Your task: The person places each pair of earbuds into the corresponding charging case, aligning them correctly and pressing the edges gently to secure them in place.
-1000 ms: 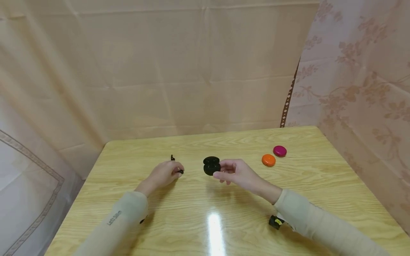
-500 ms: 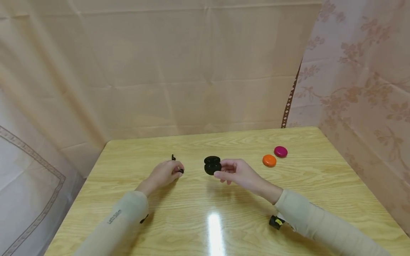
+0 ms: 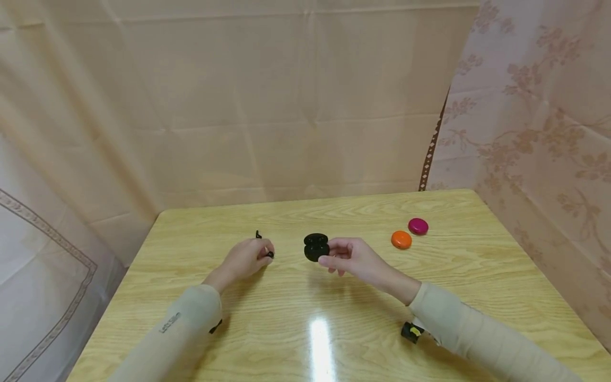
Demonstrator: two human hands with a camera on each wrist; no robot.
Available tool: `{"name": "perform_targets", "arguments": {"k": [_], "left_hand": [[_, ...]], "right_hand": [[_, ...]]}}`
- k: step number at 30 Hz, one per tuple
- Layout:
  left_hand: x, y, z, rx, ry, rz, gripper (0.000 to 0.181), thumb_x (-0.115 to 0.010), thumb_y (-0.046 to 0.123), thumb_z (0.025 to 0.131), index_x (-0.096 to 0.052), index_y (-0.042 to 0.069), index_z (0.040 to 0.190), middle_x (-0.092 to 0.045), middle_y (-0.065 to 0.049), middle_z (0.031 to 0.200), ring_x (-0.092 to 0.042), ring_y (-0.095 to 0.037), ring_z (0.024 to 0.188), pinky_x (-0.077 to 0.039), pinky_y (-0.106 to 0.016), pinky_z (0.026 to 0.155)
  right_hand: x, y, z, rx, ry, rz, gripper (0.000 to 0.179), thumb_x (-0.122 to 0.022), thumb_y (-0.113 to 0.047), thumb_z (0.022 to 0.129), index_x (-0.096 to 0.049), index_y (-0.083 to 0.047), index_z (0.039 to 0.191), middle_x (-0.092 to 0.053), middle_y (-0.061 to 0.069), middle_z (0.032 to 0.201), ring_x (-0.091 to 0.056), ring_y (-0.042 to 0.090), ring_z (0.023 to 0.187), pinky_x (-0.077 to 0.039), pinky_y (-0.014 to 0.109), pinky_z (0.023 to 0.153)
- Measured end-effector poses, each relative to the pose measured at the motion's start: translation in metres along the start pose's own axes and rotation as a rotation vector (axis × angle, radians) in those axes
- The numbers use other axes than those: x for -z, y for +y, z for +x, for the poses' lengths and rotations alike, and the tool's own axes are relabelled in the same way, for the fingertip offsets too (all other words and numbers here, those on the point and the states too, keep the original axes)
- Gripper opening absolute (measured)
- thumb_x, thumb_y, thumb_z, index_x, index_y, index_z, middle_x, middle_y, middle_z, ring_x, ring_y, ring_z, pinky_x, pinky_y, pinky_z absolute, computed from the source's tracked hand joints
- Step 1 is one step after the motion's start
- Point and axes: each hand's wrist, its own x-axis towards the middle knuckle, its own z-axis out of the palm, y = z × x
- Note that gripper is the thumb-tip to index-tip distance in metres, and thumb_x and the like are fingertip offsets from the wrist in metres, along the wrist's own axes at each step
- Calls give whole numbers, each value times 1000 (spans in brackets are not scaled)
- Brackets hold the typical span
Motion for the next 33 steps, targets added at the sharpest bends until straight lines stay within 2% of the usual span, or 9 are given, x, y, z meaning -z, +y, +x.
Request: {"name": "perform_targets", "arguments": {"k": [7,14,21,25,29,33], "left_hand": [[2,5,2,-6,12,-18,16,-78,17,92,-72,12,106,-66,6,83,-58,-8,72,-51,-33,68],[11,13,2,9,-11,-184,18,-75,17,95,-69,10,110,-68,2,90,-62,-10,72,-52,-30,64],[17,19,2,-47,4,-310,19,-76,16,94,-68,9,109,-67,-1,89,-62,-14,67,-51,-28,58],[20,22,0,-83,3,-362,18,-76,15,94,-66,8,108,-66,-1,88,-62,-15,65,-51,-28,58],[24,23,-4,-100,13,-376,19,-78,17,92,-66,9,105,-65,1,87,-61,-13,64,-52,-28,61],[27,24,-6,-92,33,-388,21,-80,20,90,-67,10,103,-65,3,86,-61,-13,65,-52,-29,66]], "right_hand": [[-1,-4,0,9,-5,3,36,-75,-27,95,-66,-2,119,-68,24,100,-65,41,88,-57,32,71],[0,-5,0,21,10,-11,32,-75,-23,94,-66,-3,117,-70,9,91,-64,44,87,-57,35,69],[1,-8,-1,22,14,-16,35,-75,-26,95,-65,-3,119,-69,17,97,-64,45,86,-57,43,72],[1,-8,-1,13,14,-11,35,-76,-28,94,-66,-5,119,-69,15,97,-63,49,89,-57,47,74],[1,-7,-1,10,10,5,34,-76,-28,94,-66,-7,118,-69,15,98,-62,52,91,-57,40,72],[2,-7,-1,16,3,22,33,-76,-28,94,-67,-7,117,-68,18,100,-60,54,92,-56,31,68]]}}
